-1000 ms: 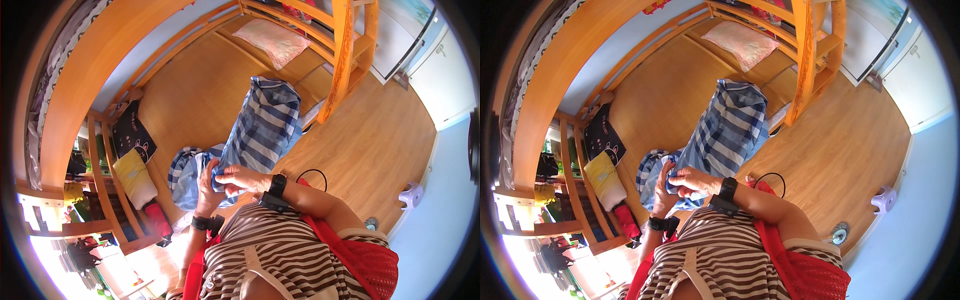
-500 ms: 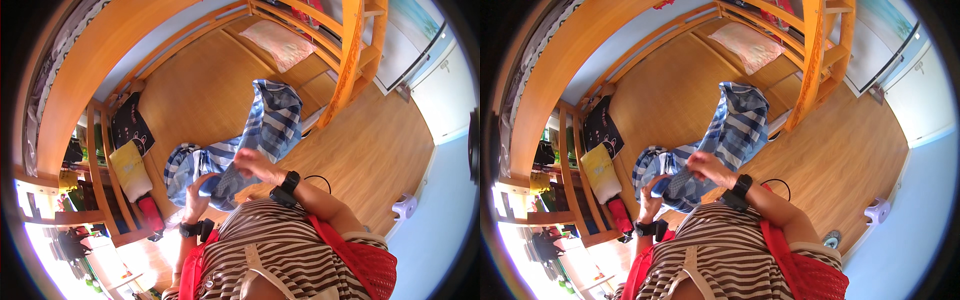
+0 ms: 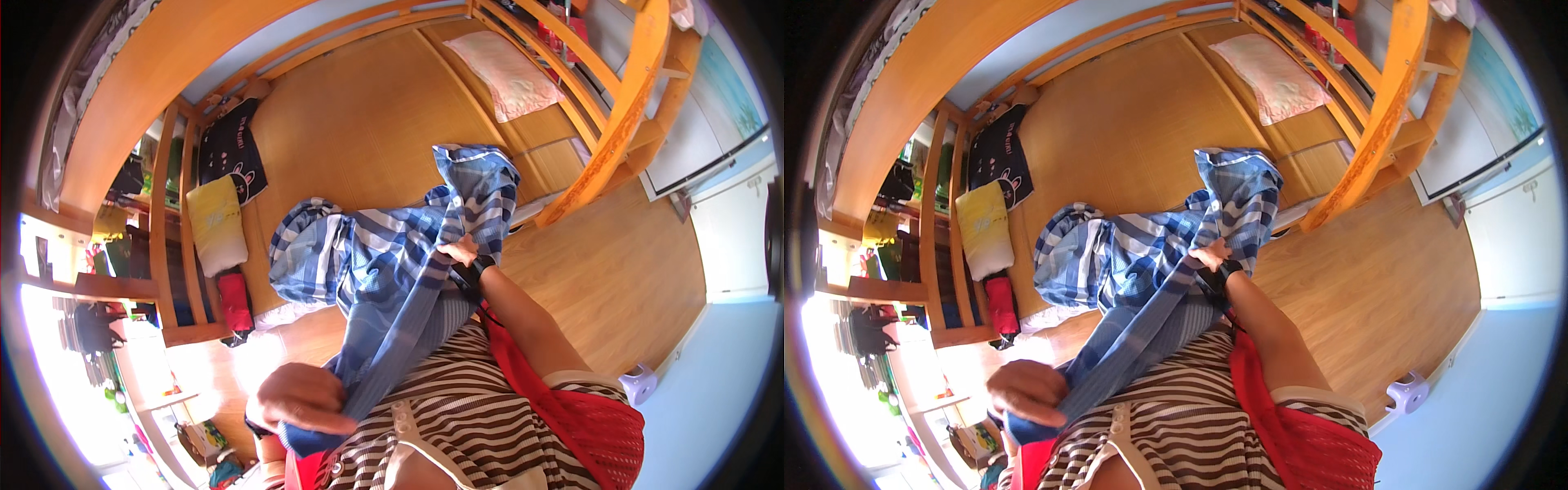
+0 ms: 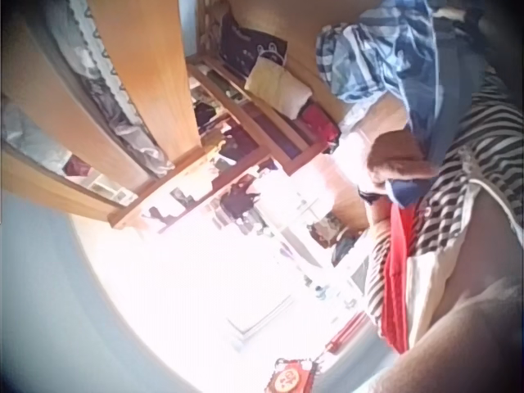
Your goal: Fold a small pillow and a larger checkered blanket or bedsheet on a bed.
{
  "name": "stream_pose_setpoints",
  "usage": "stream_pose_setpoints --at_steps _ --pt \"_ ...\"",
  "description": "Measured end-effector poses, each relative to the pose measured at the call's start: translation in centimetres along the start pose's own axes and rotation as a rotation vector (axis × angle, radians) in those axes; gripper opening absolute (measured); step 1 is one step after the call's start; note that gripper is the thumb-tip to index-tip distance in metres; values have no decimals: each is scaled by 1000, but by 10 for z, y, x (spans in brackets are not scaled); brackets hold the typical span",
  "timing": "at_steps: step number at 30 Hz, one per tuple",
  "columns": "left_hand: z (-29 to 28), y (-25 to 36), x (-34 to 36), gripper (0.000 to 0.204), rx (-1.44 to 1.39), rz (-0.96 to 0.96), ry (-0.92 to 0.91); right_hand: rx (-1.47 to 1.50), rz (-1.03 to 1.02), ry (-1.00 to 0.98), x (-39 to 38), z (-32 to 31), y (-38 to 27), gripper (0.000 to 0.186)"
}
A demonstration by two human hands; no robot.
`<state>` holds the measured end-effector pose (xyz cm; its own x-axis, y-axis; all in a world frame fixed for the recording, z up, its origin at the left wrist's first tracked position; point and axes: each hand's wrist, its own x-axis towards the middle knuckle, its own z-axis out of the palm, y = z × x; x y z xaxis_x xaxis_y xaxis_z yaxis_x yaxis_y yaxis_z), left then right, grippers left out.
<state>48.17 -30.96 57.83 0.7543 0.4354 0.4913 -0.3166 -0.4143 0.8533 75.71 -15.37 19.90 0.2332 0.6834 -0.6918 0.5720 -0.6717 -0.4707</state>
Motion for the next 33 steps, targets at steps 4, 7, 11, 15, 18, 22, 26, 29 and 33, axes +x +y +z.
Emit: stream_pose_setpoints --at_steps 4,7,11,15,18,22,26,29,33 --pt "19 40 -3 13 127 65 179 -129 -131 -172 31 2 32 75" --pt "17 57 -12 11 68 77 150 -489 -502 -189 49 -1 53 36" --pt "24 31 -54 24 206 139 480 -208 -657 -2 80 -8 51 26" --pt "10 -19 -54 31 477 -764 1103 755 -435 -372 51 -25 -5 34" --pt "-9 -82 -28 28 -174 -1004 1006 742 -780 -376 10 -59 -15 29" --pt "-13 -180 -32 33 -915 -965 1112 830 -505 -866 -140 -125 -62 28" --pt "-21 -292 -21 44 -1035 -1057 734 505 -714 -832 -190 -132 -34 21" --pt "-17 -367 -40 45 -874 -996 893 291 -805 -899 -221 -128 -28 17" --pt "-35 -381 -37 40 -1051 -856 980 209 -923 -865 -231 -146 -11 13"
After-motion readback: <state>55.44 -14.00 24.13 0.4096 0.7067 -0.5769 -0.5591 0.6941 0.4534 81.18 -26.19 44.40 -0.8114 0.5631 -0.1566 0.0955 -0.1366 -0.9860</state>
